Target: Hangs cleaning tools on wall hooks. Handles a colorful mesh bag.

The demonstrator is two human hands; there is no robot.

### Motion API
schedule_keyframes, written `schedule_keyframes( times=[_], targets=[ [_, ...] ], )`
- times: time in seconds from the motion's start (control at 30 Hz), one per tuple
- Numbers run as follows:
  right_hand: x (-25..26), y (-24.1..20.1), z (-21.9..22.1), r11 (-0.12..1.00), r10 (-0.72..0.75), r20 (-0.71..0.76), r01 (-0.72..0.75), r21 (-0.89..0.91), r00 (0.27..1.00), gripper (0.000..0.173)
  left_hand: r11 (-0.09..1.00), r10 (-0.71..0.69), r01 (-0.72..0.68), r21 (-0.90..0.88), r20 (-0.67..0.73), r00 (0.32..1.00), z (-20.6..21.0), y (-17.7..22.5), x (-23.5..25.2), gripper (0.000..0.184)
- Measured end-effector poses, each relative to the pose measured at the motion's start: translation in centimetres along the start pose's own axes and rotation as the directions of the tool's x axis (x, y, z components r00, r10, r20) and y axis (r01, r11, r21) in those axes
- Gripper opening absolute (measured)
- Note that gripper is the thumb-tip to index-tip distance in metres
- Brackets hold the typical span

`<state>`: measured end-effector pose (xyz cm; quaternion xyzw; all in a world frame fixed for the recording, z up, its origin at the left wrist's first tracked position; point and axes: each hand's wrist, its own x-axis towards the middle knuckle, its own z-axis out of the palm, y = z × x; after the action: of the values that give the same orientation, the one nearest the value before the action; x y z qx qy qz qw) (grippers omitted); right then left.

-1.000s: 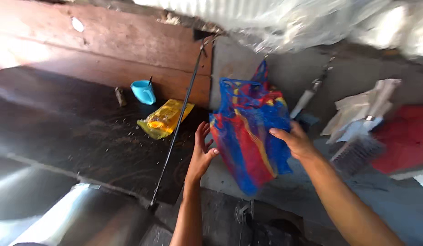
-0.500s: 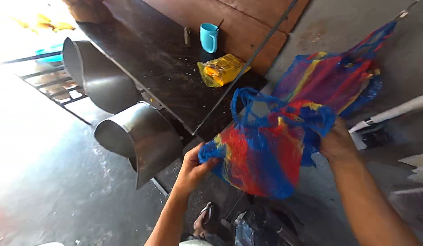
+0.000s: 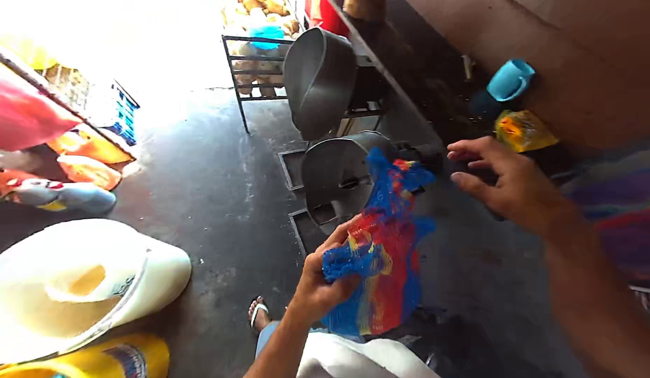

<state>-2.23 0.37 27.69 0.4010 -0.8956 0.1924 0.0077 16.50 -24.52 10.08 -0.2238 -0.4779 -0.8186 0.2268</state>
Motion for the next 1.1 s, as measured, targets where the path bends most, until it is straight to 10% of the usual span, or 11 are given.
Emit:
schedule_keyframes(
  times=[0.2,0.43,0.6,0.77,0.97,1.1],
  targets=[
    [11.6,-17.2,10.3,0.972,-0.214,0.306,0.171,0.163,0.928,0.047,0.969,0.079,-0.035,0.243,-0.172,0.982,-10.8,5.5,-2.5,0.025],
    [23.3,-24.8,21.2,0.959,-0.187,0.484,0.052,0.279,0.855,0.03,0.709,0.293,-0.068,0.701,-0.206,0.934,-21.7,5.6,-1.9,0.023],
    [31.4,-23.2,29.3,0.823,-0.301,0.395,0.027,0.568,0.868,0.009,0.809,0.168,0.073,0.583,-0.348,0.922,-30.2,5.4,0.3,0.044],
    [41.1,-19.6,38.7,0.387,-0.145,0.345,-0.268,0.882,0.927,0.019,0.891,-0.243,0.416,0.182,-0.583,0.776,-41.9,6.2,8.7,0.094],
    [54.4,-14.8,43.3,0.147,0.086,0.254,-0.264,0.953,0.963,0.024,0.521,-0.505,0.683,0.513,-0.459,0.73,-56.0,1.7,27.4,0.026],
    [61.4,-9.0,40.2,-0.029,0.304,0.211,-0.213,0.977,0.929,0.023,0.654,-0.513,0.603,0.457,-0.317,0.797,-62.0,-1.9,37.3,0.016]
  ],
)
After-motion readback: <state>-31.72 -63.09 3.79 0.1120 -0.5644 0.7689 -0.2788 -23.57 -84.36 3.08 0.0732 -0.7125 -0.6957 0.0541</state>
